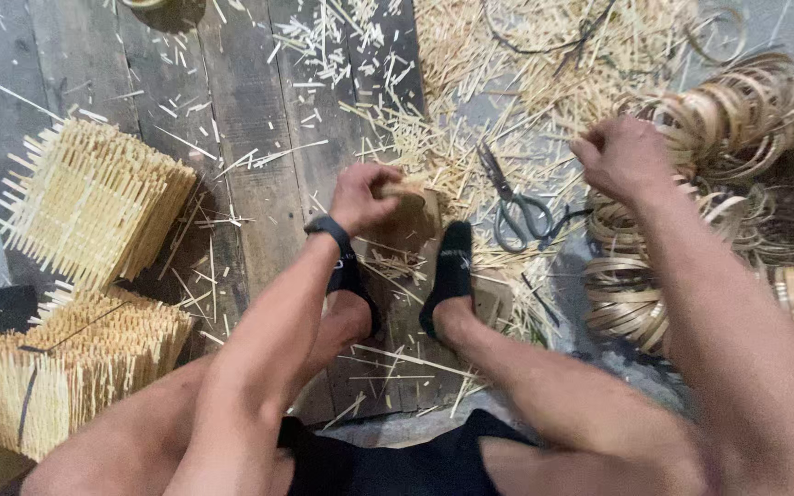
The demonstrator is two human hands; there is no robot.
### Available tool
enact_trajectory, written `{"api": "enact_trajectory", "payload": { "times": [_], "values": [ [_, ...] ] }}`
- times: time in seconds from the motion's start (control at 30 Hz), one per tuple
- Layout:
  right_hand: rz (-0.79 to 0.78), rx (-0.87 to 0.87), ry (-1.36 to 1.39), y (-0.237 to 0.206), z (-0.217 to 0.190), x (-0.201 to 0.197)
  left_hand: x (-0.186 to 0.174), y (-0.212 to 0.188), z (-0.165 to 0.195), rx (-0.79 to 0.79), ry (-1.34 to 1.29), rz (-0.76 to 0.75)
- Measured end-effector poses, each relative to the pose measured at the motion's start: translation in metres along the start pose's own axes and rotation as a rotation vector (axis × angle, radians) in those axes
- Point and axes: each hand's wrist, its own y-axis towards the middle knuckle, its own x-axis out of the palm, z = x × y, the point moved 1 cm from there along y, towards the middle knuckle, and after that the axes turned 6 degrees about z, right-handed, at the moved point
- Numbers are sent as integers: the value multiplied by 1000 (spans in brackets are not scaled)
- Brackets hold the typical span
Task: The person sits on the floor assembling round bamboo steamer baskets. They press a woven bamboo mat into a wooden rim, trim excess slivers with scissors, tap the rim to seat the mat, and place finished baskets onto a stack at the side.
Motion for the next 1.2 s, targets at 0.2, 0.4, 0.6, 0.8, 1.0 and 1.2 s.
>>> {"api": "enact_trajectory", "payload": {
  "times": [0.2, 0.4, 0.6, 0.8, 1.0, 1.2],
  "values": [
    [-242, 38, 96, -19, 54, 46, 18, -83, 19, 514, 563, -49],
    [-11, -7, 240, -23, 50, 192, 14, -103, -10, 133, 501, 59],
    [17, 84, 341, 6, 36, 224, 68, -48, 1, -159, 387, 422],
    [-279, 236, 541, 24, 44, 233, 79, -32, -4, 53, 363, 430],
    [-308, 241, 577, -27, 16, 217, 76, -24, -7, 171, 348, 182],
    [232, -309, 280, -42, -21, 197, 83, -49, 8, -54, 331, 383]
  ]
}}
